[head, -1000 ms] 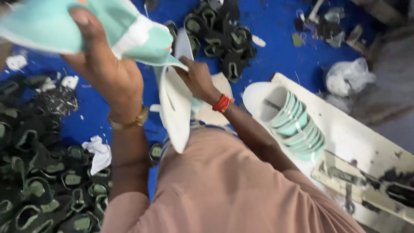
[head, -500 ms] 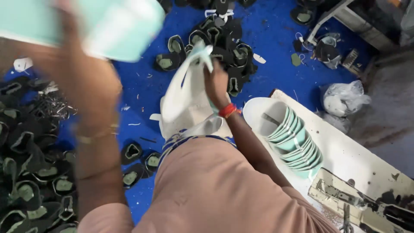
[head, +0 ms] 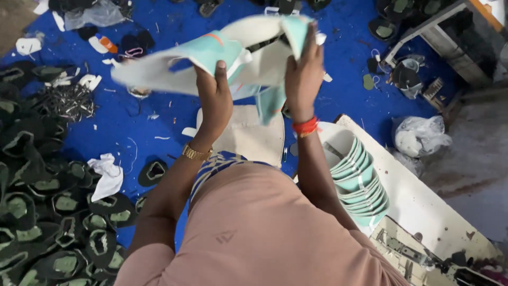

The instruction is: Organizing and stacking shoe upper components in a factory setting.

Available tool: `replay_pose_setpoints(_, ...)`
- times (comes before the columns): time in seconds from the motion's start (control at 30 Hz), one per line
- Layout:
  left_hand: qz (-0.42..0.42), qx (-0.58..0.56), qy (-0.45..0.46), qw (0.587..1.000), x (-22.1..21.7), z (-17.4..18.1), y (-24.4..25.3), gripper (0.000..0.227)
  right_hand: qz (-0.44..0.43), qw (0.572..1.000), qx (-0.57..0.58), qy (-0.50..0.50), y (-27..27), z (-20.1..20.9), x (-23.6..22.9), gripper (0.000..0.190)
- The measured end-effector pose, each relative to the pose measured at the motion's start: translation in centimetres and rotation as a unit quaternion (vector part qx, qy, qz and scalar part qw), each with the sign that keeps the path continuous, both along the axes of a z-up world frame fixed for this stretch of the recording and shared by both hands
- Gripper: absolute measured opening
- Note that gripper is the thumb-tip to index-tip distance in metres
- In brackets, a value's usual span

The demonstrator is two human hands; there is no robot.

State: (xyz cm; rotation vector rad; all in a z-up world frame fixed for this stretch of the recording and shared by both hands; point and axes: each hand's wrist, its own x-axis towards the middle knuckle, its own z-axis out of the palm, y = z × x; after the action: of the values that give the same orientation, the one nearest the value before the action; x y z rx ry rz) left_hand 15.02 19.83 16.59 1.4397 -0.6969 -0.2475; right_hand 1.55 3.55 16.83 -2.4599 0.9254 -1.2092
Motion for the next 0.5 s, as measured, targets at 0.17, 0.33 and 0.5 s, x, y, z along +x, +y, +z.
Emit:
replay_pose_setpoints(0.17, -0.045, 0.007, -0.027, 0.999, -2.3, -2.7, -1.3, 0.054, -0.082, 0.995, 0.031, 0.046, -1.8, -0.3, 0.0, 0.098)
replay_pose_setpoints(0.33, -0.085, -0.035, 0.032, 0.995, -3.6, -3.3, -3.2, 0.054, 0.015, 0.987, 0.023, 0.157, 4.8, 0.2, 1.1, 0.094)
replay_pose_setpoints(0.5, -0.133, -0.125, 0.148, 0.972, -3.7, -0.3, -2.5, 0.057, 0.108, 0.982, 0.112, 0.105, 8.3, 2.6, -0.6, 0.097)
